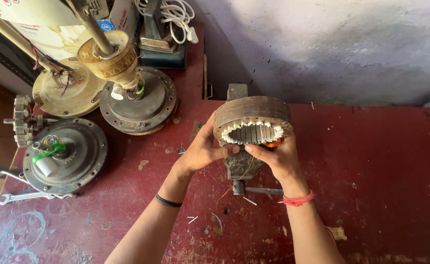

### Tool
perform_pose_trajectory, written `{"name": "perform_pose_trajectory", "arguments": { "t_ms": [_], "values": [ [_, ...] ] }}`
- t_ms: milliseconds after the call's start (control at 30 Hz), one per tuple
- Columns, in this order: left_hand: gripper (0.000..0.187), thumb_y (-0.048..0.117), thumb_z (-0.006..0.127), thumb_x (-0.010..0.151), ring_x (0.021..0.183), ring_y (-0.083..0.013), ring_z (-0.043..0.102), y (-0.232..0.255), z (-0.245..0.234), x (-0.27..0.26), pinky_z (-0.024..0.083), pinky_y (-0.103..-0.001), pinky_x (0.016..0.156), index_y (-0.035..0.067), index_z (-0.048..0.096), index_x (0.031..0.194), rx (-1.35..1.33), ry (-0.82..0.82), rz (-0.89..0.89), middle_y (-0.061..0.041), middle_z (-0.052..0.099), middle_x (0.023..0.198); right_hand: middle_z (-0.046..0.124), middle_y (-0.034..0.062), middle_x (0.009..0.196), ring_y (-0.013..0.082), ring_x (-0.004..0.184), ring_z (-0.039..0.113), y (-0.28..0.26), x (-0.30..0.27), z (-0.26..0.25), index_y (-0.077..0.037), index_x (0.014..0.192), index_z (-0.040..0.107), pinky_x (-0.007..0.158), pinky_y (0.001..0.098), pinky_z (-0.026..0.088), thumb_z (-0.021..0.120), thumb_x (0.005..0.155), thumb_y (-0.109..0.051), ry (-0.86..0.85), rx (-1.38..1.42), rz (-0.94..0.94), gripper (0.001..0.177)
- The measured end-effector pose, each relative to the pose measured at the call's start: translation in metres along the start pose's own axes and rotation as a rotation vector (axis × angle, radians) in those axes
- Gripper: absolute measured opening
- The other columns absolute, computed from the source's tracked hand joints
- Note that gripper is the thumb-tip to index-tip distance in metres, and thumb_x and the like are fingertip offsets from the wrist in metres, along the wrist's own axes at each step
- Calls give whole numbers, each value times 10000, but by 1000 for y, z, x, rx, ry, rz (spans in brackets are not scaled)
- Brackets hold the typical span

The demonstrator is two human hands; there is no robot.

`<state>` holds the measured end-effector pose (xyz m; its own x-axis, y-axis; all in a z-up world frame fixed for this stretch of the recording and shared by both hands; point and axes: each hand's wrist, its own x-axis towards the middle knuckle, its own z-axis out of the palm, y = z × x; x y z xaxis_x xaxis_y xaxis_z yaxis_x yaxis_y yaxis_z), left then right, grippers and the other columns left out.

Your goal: The person winds copper wire by hand around the slots of a motor stator held in a bench vise. The person repeatedly wraps the wire around the stator teeth, adjusting the stator orientation as needed to continue winding.

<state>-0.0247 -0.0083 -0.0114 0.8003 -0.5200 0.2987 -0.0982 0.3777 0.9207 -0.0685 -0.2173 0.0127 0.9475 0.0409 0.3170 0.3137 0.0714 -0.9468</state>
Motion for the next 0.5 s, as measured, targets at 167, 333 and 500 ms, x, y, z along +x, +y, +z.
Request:
{"name": "perform_pose_trajectory", "arguments": {
  "t_ms": [167,333,500],
  "values": [
    [903,-5,833,807,1473,-239,442,0,2,1,354,-419,1253,63,386,1588,106,37,2,-85,516,1510,738,56,1072,162,998,697,1,-1,-6,-34,1154,690,931,339,591,839,780,-124,-28,-8,6,413],
    [962,1,856,769,1503,-242,396,-5,-1,3,321,-424,1268,73,362,1592,149,27,52,-80,460,1552,750,52,1066,158,992,711,-1,0,-6,-30,1138,708,915,338,607,850,809,-150,-37,-46,30,377],
    [900,-7,880,773,1483,-245,416,-6,-9,12,374,-430,1238,48,432,1551,257,-28,72,-87,417,1551,744,47,1070,145,997,694,-7,1,-4,-25,1154,705,894,327,593,854,809,-166,-5,-79,90,401]
  ]
}}
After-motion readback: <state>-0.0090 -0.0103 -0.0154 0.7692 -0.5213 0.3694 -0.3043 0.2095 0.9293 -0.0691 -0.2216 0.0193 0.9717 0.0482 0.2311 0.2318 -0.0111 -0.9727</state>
